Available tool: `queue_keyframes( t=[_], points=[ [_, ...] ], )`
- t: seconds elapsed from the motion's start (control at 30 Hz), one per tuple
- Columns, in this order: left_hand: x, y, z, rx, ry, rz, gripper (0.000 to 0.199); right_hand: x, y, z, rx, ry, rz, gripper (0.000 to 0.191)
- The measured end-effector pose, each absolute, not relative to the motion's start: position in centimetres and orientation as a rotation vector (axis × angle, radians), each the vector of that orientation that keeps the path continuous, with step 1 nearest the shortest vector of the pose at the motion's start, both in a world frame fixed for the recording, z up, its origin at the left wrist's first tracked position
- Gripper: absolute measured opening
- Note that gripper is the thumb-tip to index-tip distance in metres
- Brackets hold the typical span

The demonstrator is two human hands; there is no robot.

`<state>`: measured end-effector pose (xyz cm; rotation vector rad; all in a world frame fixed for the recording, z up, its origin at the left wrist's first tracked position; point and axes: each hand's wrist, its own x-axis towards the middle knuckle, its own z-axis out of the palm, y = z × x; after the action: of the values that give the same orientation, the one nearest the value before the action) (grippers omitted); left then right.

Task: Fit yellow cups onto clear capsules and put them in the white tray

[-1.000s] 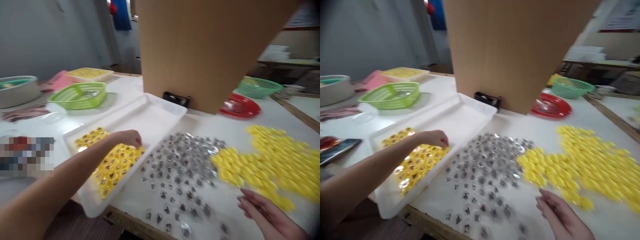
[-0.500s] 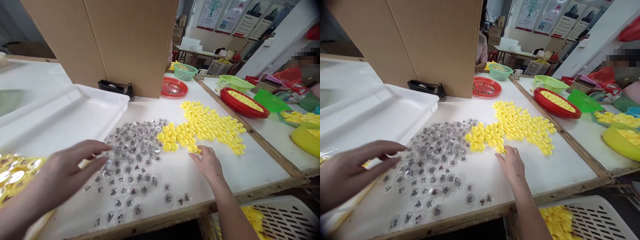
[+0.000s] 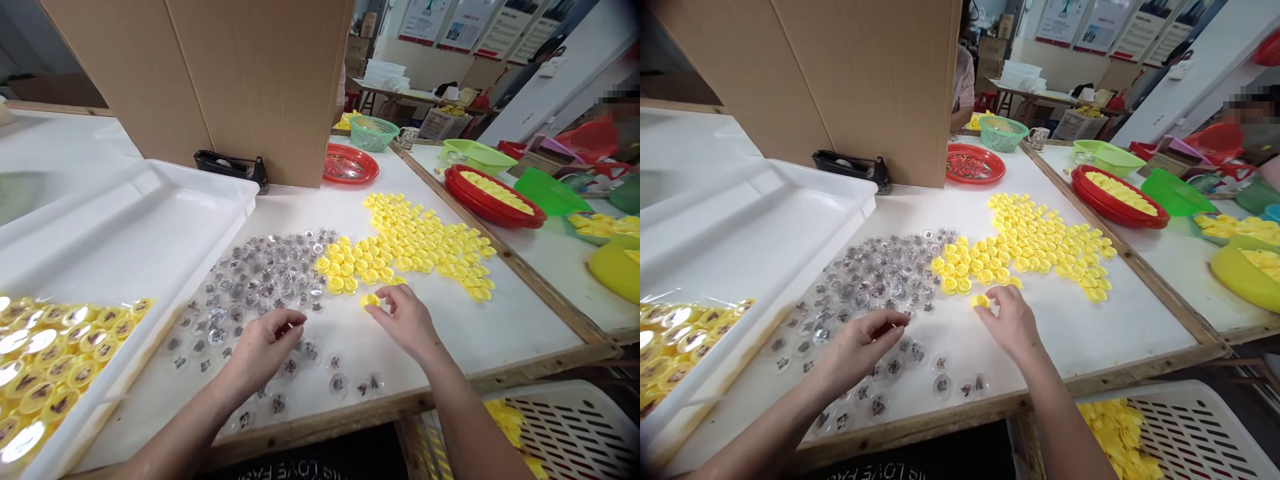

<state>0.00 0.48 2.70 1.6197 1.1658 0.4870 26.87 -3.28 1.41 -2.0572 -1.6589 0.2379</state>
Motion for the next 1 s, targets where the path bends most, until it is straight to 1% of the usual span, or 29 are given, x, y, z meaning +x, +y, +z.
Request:
queue_keyframes(
  t=[0.07,0.13,0.2,0.27,0.37,0.5,0.57,0.63,0.7,0.87,0.93,1.0],
  points=[
    [0.3,0.3,2.2,1.298,1.002,0.542,0.032,23.6,-3.8,2.8,-1.893,-1.717,0.360,0.016],
    [0.5,0.0,1.6,0.913,0.735,0.592,0.038,20.3,-3.9,4.0,-1.682,-1.720,0.502,0.015],
    [0.5,-0.1,1.1,0.629,0.538,0.636,0.036,17.8,-3.6,4.8,-1.530,-1.693,0.612,0.014],
    [0.2,0.0,1.0,0.493,0.492,0.704,0.028,16.8,-3.3,4.9,-1.465,-1.641,0.683,0.016],
    [-0.8,0.8,1.1,0.435,0.556,0.824,0.020,17.1,-3.2,4.1,-1.495,-1.683,0.711,0.025],
    [-1.6,1.9,1.1,0.431,0.604,0.945,0.014,17.7,-4.2,2.1,-1.604,-2.084,0.682,0.036],
    [-1.6,2.2,1.0,0.429,0.601,0.963,0.014,17.1,-4.8,1.1,-1.648,-2.157,0.657,0.034],
    [-1.5,2.1,0.8,0.429,0.597,0.956,0.014,16.5,-5.1,0.3,-1.679,-2.138,0.641,0.027],
    [-1.4,2.0,0.7,0.428,0.593,0.938,0.015,16.3,-5.3,0.0,-1.678,-2.095,0.662,0.024],
    [-1.3,1.4,0.6,0.420,0.576,0.857,0.025,17.5,-4.8,1.5,-1.529,-1.959,0.716,0.034],
    [-1.2,1.2,0.6,0.439,0.556,0.811,0.029,18.1,-4.7,2.4,-1.436,-1.859,0.730,0.035],
    [-1.1,1.1,0.6,0.460,0.531,0.772,0.028,18.4,-4.6,3.2,-1.367,-1.772,0.742,0.034]
  ],
)
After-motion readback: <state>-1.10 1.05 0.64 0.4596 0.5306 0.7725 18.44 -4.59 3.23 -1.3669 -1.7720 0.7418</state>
